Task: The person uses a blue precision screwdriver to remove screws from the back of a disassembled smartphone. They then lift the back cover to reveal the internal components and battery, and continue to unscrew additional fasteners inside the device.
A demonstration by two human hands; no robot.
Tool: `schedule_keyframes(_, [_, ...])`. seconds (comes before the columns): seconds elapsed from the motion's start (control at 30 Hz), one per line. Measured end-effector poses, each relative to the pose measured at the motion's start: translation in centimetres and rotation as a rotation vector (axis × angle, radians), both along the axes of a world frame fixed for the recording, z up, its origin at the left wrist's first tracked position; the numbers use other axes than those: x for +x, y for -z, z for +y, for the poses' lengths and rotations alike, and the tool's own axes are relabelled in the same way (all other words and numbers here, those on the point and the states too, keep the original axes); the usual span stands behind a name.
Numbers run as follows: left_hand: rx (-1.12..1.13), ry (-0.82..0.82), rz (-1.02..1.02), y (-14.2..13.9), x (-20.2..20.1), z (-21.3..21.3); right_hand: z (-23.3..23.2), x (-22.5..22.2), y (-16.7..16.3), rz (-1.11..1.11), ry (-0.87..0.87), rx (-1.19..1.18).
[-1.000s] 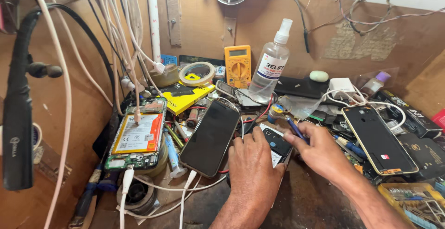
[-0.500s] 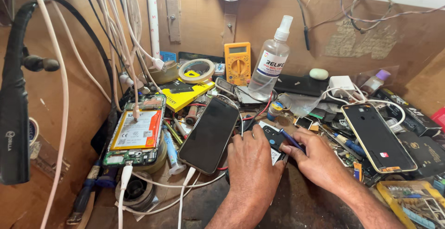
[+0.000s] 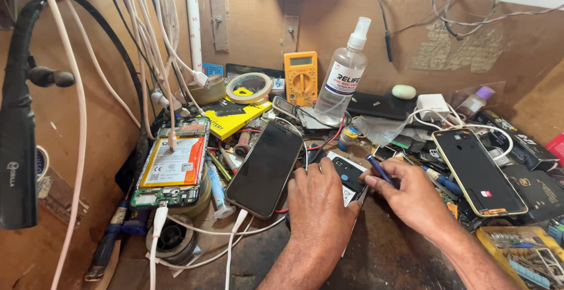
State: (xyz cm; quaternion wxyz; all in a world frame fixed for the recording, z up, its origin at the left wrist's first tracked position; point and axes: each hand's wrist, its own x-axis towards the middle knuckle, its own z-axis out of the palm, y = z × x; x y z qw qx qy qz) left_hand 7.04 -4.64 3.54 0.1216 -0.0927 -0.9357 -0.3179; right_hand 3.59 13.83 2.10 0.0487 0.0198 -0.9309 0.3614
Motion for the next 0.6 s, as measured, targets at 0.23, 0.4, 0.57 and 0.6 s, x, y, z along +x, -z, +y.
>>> schedule_keyframes(0.23, [0.020,-0.006,-0.001,0.1,-0.1,0.1,-0.2,0.1,0.0,-0.005,0.003,0.033])
schedule_keyframes(0.4, [0.008,-0.010,0.038,0.3,-0.1,0.1,-0.7,0.4,-0.3,-0.046,0.039,0.131])
schedule_keyframes(0.57, [0.019,-0.022,0.082,0.6,-0.2,0.2,-1.1,0.5,-0.5,0.016,0.004,0.224])
schedule_keyframes(0.6, [0.025,-0.023,0.085,0.8,-0.1,0.2,-1.1,0.5,-0.5,0.029,-0.015,0.241])
